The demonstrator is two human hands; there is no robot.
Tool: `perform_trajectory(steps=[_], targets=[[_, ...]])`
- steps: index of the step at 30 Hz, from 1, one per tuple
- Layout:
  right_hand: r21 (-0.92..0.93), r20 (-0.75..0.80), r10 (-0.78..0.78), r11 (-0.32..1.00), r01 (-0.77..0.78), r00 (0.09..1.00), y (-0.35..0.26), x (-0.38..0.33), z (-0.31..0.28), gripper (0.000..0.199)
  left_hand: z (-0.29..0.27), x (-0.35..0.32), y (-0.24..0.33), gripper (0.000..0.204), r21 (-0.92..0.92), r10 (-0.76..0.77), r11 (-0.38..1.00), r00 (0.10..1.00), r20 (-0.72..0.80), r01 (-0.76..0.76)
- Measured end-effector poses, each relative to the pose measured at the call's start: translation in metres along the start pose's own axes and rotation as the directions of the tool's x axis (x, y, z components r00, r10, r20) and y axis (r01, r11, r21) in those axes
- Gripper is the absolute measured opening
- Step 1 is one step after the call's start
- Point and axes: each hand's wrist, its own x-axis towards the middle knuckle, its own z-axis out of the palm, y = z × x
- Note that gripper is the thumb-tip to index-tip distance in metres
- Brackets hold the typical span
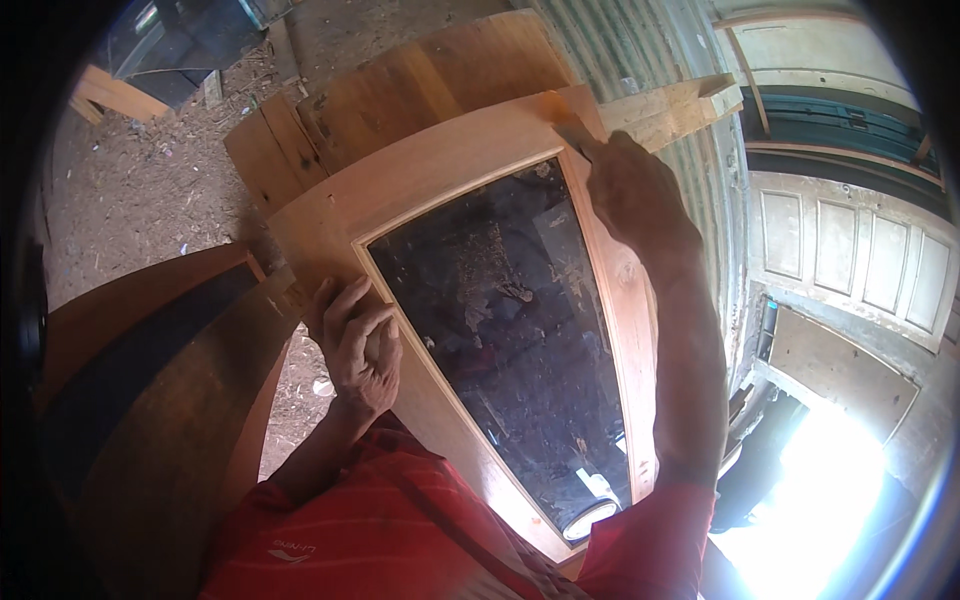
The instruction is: The person applies wood putty onto a wooden frame using a putty knife and then scrapes excess putty from the frame and glass pane.
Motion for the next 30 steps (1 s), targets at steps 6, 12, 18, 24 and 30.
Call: perform_trajectory(steps=[6, 12, 18, 24, 30], targets=[[-0.044, 0.048, 0.022, 0.999, -0.019, 0.999, -0.004, 0.016, -0.025, 0.040, 0.001, -0.001, 0.002, 0.014, 0.002, -0.012, 1.000, 1.000, 0.004, 0.012], [0.032, -0.021, -0.023, 0.999, 0.024, 1.000, -0.008, 0.029, -0.020, 0.040, 0.002, 0.000, 0.003, 0.013, -0.016, -0.017, 1.000, 1.000, -0.008, 0.017], [-0.025, 0.020, 0.019, 1.000, -0.019, 1.000, -0.002, 0.042, -0.037, 0.030, 0.000, -0.001, 0.000, 0.012, 0.005, -0.004, 1.000, 1.000, 0.004, 0.004], [-0.105, 0.149, 0.043, 0.994, -0.027, 0.988, -0.003, 0.039, -0.033, 0.025, 0.001, 0.003, -0.001, 0.013, 0.002, 0.012, 1.000, 1.000, -0.006, -0.012], [-0.128, 0.248, -0.015, 0.991, 0.048, 0.969, 0.006, 0.011, -0.037, 0.035, 0.002, -0.003, 0.000, 0.015, -0.004, -0.018, 1.000, 1.000, -0.018, 0.018]])
